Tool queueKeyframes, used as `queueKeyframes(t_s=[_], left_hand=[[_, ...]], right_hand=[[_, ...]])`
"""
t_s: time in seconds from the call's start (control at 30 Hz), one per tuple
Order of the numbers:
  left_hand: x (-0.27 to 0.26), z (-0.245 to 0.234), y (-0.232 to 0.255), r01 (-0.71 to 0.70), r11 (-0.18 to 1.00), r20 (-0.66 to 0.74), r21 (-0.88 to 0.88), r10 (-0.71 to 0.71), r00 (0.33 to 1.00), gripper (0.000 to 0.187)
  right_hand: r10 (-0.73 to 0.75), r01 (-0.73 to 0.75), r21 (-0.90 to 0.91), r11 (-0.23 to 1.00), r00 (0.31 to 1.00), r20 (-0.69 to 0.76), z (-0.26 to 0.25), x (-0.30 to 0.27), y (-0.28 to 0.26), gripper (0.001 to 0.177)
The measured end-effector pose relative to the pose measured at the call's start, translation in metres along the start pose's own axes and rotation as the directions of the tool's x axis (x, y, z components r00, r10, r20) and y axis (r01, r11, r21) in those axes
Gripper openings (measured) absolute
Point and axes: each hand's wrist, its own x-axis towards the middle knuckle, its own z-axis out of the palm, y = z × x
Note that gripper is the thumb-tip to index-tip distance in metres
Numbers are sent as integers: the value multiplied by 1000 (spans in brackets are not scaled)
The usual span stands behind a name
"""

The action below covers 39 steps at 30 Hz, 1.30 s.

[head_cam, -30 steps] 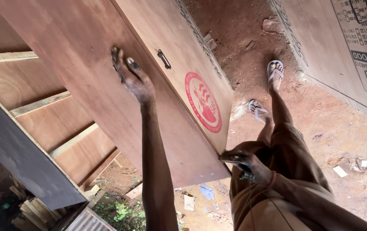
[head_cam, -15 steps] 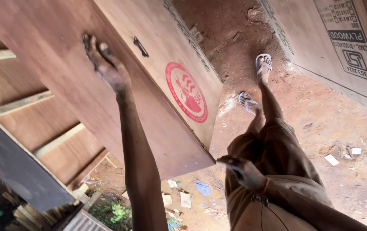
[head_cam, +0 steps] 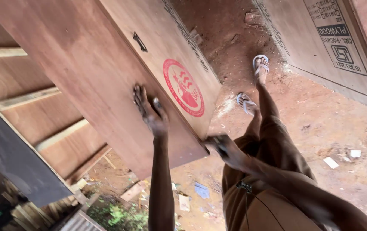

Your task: The person stains wood panels by applying a brown liquid with a cloth, wiping the surface repeatedly.

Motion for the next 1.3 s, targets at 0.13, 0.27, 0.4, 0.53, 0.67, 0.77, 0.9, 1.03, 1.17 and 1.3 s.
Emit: queueKeyframes(t_s=[0.13,0.27,0.4,0.53,0.67,0.77,0.9,1.03,1.17,1.3], left_hand=[[0,-2,0,21,1000,7,-11,-21,1000,42],[-1,-2,1,18,1000,-4,6,-18,1000,41],[-1,2,-6,21,1000,-43,-12,-21,999,38],[1,-1,-5,-37,999,-96,-16,35,995,36],[2,-2,-5,-18,999,-111,-37,14,994,35],[3,-4,-5,26,999,-122,-36,-30,992,35],[0,-2,-5,79,996,-162,-46,-85,983,35],[0,-5,-4,136,990,-206,-41,-142,968,35],[-1,-5,-6,173,984,-224,-45,-179,958,36],[-4,-2,-8,206,977,-249,-57,-213,945,37]], right_hand=[[-16,-39,153,987,938,345,-16,-67,-17,50],[138,-107,437,893,990,-40,-30,-38,-21,35],[155,-152,52,987,985,-70,-78,64,-10,37],[-20,23,43,999,997,-69,-58,184,-8,30],[-99,101,43,994,995,-30,-41,241,5,34],[-60,61,-30,998,998,30,-38,222,19,30],[52,-43,-66,997,988,144,-39,94,12,33],[174,-188,11,982,928,330,-58,0,-40,37],[600,-521,-307,796,745,292,-99,47,-52,32],[-186,265,-399,878,956,225,-100,184,-9,46]])
